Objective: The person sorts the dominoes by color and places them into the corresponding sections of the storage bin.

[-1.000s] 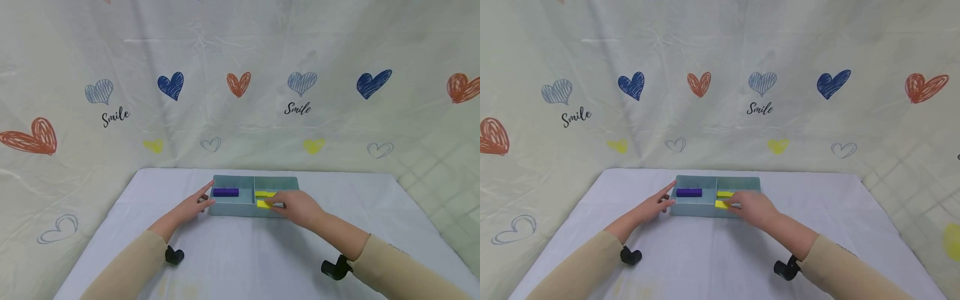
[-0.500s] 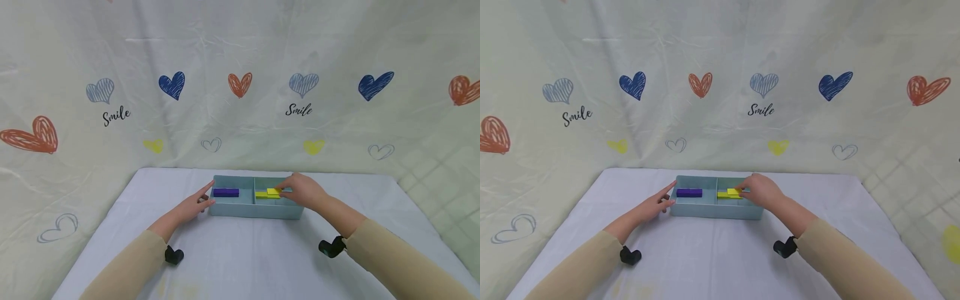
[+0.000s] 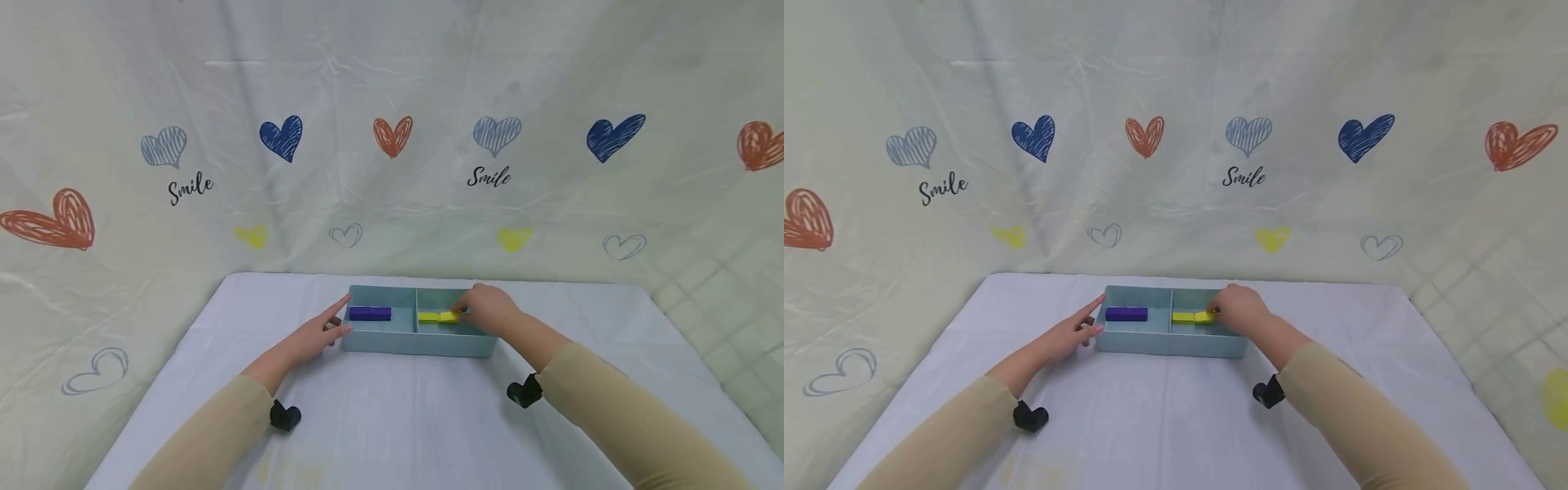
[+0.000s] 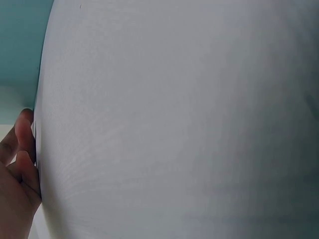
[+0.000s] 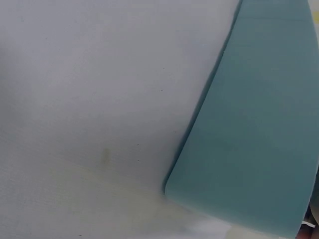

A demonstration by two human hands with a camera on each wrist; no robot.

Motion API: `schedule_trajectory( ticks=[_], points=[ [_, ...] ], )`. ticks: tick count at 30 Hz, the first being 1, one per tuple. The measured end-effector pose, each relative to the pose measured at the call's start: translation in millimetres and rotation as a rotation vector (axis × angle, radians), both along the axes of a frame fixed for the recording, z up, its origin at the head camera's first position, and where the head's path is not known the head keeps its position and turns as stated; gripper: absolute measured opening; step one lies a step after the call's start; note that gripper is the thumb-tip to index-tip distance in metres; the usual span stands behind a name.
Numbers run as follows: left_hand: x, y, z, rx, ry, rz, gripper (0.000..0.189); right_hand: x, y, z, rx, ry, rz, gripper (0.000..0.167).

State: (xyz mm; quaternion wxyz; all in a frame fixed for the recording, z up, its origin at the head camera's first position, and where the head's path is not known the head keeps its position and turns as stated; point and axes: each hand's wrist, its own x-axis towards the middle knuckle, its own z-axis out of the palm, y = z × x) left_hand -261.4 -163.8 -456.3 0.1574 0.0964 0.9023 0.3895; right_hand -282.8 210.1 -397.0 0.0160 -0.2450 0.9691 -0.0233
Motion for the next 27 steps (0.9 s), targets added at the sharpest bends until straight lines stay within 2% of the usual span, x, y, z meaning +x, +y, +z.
schedule_trajectory(
  ticks=[12,27],
  points=[
    [1.9,1.1,1.0,-0.003,-0.003,0.000,0.071,-5.9,-5.0,-5.5,0.079,0.026,0.009,0.019],
    [-2.4,-1.2,-3.2,0.010,-0.002,-0.011,0.071,-12.1,-5.3,-9.3,0.123,0.026,0.016,0.020]
  ],
)
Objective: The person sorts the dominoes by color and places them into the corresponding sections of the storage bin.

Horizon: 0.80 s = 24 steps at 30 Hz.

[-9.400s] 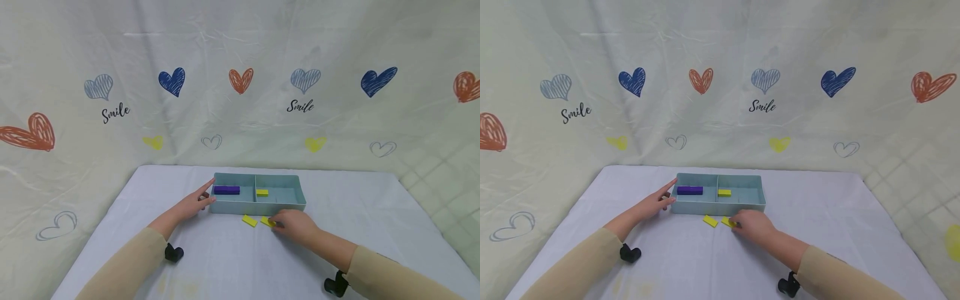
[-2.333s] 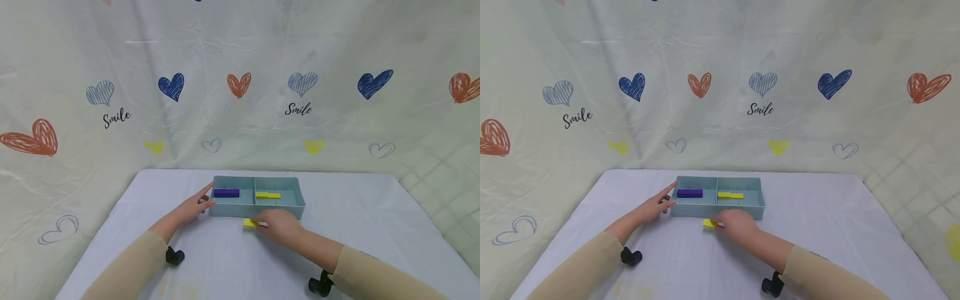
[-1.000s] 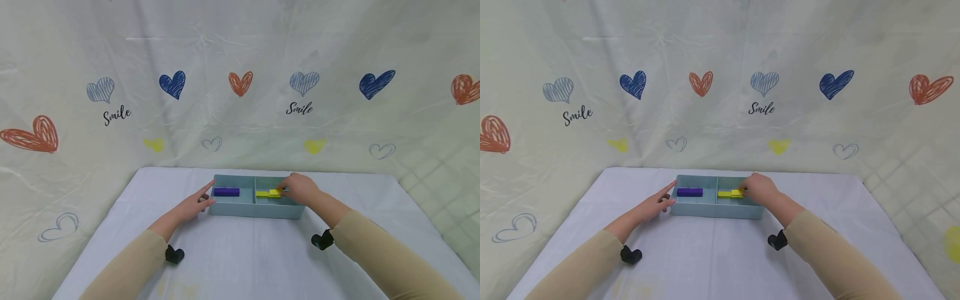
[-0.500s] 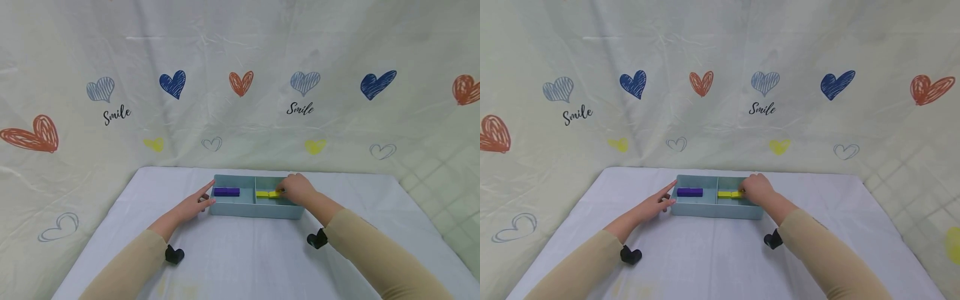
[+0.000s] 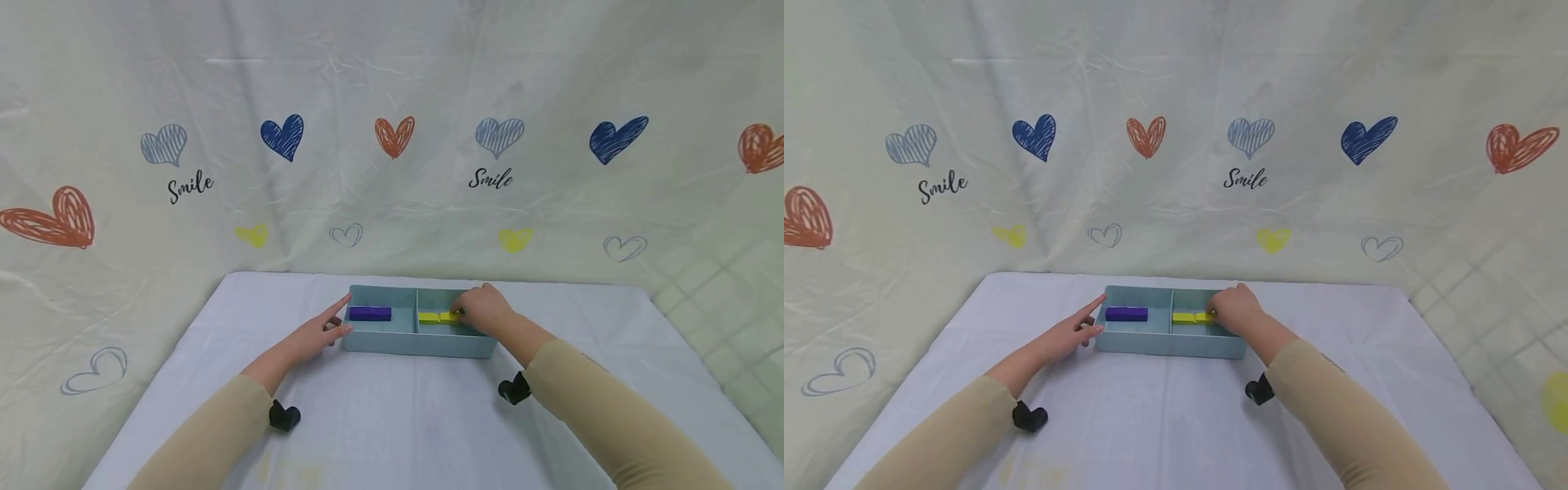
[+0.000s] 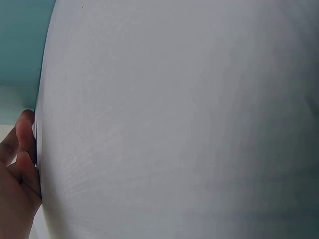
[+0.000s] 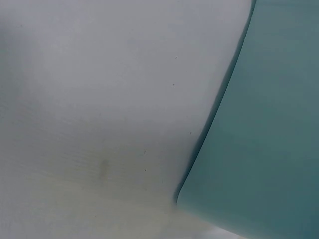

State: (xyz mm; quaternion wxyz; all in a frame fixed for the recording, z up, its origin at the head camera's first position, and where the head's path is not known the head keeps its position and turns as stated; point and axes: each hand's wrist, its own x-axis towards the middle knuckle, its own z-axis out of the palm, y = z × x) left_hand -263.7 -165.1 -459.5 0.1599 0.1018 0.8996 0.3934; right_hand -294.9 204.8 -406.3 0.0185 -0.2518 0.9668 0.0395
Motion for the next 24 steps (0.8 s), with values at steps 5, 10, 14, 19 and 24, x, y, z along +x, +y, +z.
schedule_trajectory(
  ticks=[5,10,14,19,24],
  points=[
    [-0.8,-0.7,-1.2,0.003,0.004,-0.002,0.072,0.8,-1.3,0.4,-0.001,0.001,-0.001,0.020],
    [-0.5,-1.0,-0.4,0.004,0.011,-0.006,0.074,0.4,-2.4,-1.3,0.003,0.003,-0.004,0.019],
    [-0.1,-1.0,-0.6,0.008,0.014,-0.010,0.073,-1.4,-3.2,-4.6,0.006,-0.005,-0.009,0.019],
    [0.2,-0.8,-0.4,-0.001,0.015,-0.006,0.074,-3.0,-4.4,-5.0,0.013,-0.011,0.003,0.021],
    [0.0,-1.5,0.0,0.002,0.017,-0.004,0.072,-5.5,-4.8,-5.0,0.002,-0.033,0.012,0.027]
  ],
)
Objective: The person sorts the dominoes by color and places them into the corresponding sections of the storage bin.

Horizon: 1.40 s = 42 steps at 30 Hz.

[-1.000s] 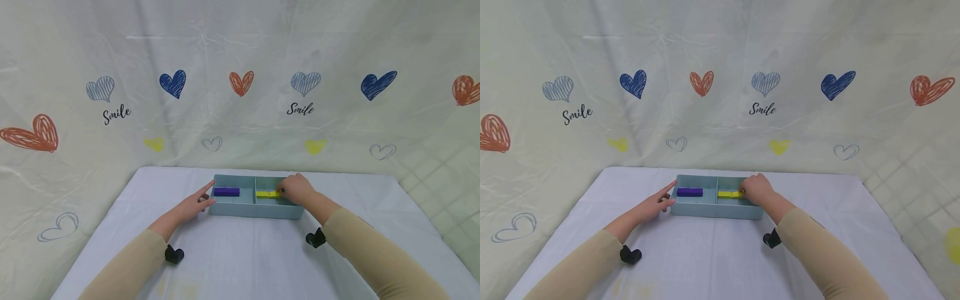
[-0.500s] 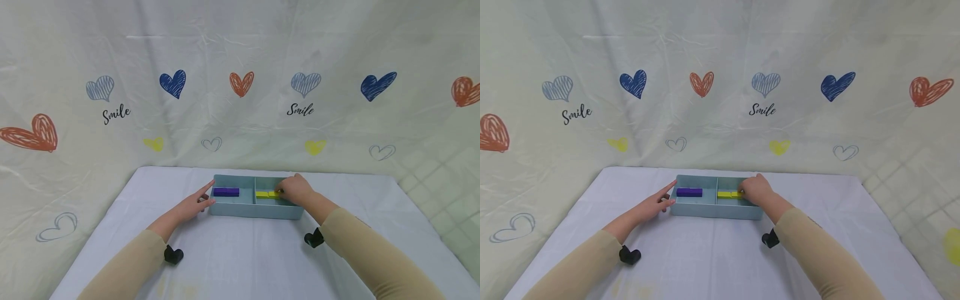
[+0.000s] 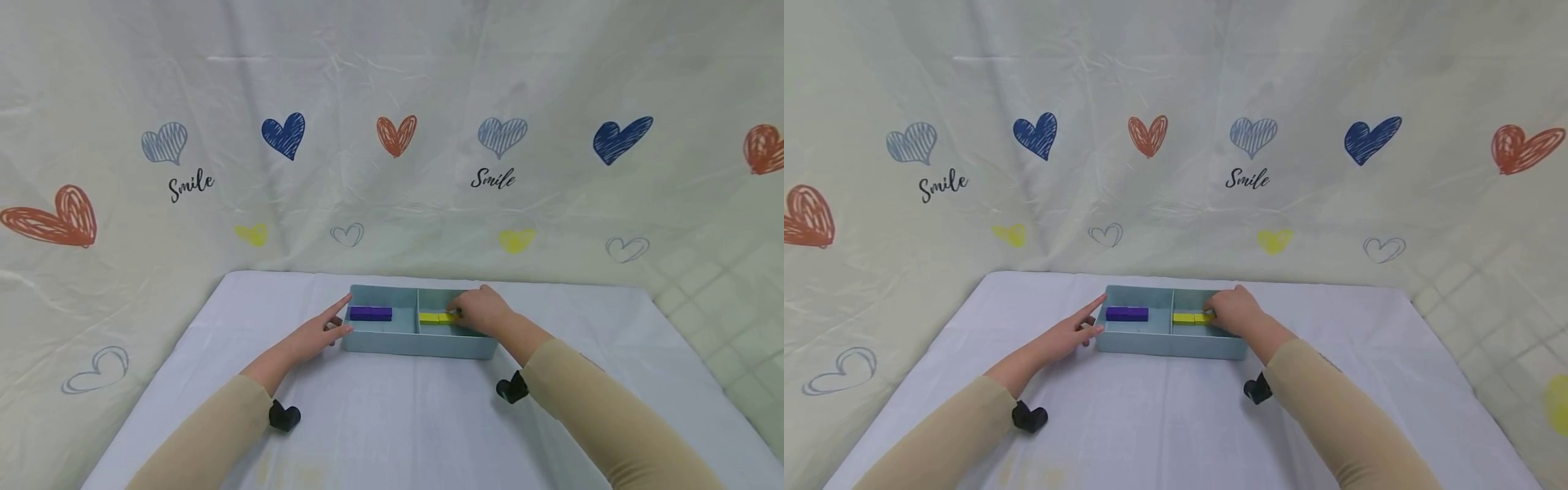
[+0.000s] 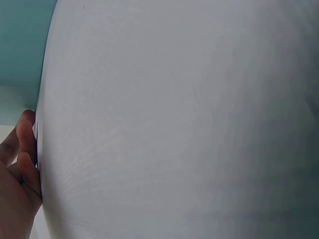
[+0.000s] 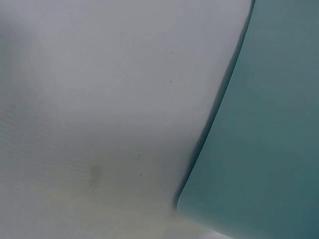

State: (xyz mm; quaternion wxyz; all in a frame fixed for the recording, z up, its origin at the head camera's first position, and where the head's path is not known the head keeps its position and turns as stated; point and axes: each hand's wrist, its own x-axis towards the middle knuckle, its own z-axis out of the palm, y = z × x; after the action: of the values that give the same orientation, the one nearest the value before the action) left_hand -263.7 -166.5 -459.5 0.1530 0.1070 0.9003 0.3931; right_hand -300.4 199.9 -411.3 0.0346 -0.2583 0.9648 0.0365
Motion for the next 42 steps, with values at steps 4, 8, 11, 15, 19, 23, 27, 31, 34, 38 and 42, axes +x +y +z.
schedule_trajectory(
  ticks=[4,8,11,15,19,23,27,31,34,38,42],
  points=[
    [-0.3,-0.7,0.4,0.004,0.001,-0.005,0.070,0.2,-0.6,-0.4,-0.017,-0.013,0.017,0.029],
    [-0.7,-0.8,-0.1,0.004,-0.003,-0.006,0.070,-0.1,-1.1,-1.2,-0.019,-0.023,0.025,0.028],
    [-0.7,-0.6,-1.2,0.004,-0.005,-0.004,0.070,-0.7,-0.5,-2.1,-0.018,-0.034,0.024,0.028],
    [-1.1,-0.4,-1.5,0.001,-0.003,-0.004,0.070,-1.2,0.7,-2.3,-0.032,-0.055,0.004,0.029],
    [-0.3,-0.1,-0.1,-0.001,-0.004,-0.008,0.070,-1.4,1.9,-2.0,-0.057,-0.079,-0.028,0.032],
    [0.0,-0.9,1.4,-0.002,-0.007,-0.003,0.071,-0.7,2.1,1.6,-0.086,-0.098,-0.041,0.035],
    [0.4,-1.9,2.2,-0.009,-0.003,-0.002,0.072,1.6,2.4,6.9,-0.116,-0.106,-0.033,0.038],
    [0.3,-2.4,0.6,-0.013,-0.003,-0.006,0.073,4.7,5.4,9.9,-0.148,-0.093,-0.019,0.039],
    [0.0,-3.3,-1.5,-0.011,-0.006,-0.012,0.072,9.5,8.1,12.3,-0.170,-0.052,0.006,0.042],
    [0.5,-5.3,-2.2,0.005,-0.005,-0.008,0.070,19.1,10.7,16.5,-0.195,0.021,0.024,0.046],
    [4.4,-8.6,-0.2,0.028,0.031,0.019,0.070,31.8,13.8,18.8,-0.242,0.082,0.015,0.050]
  ],
)
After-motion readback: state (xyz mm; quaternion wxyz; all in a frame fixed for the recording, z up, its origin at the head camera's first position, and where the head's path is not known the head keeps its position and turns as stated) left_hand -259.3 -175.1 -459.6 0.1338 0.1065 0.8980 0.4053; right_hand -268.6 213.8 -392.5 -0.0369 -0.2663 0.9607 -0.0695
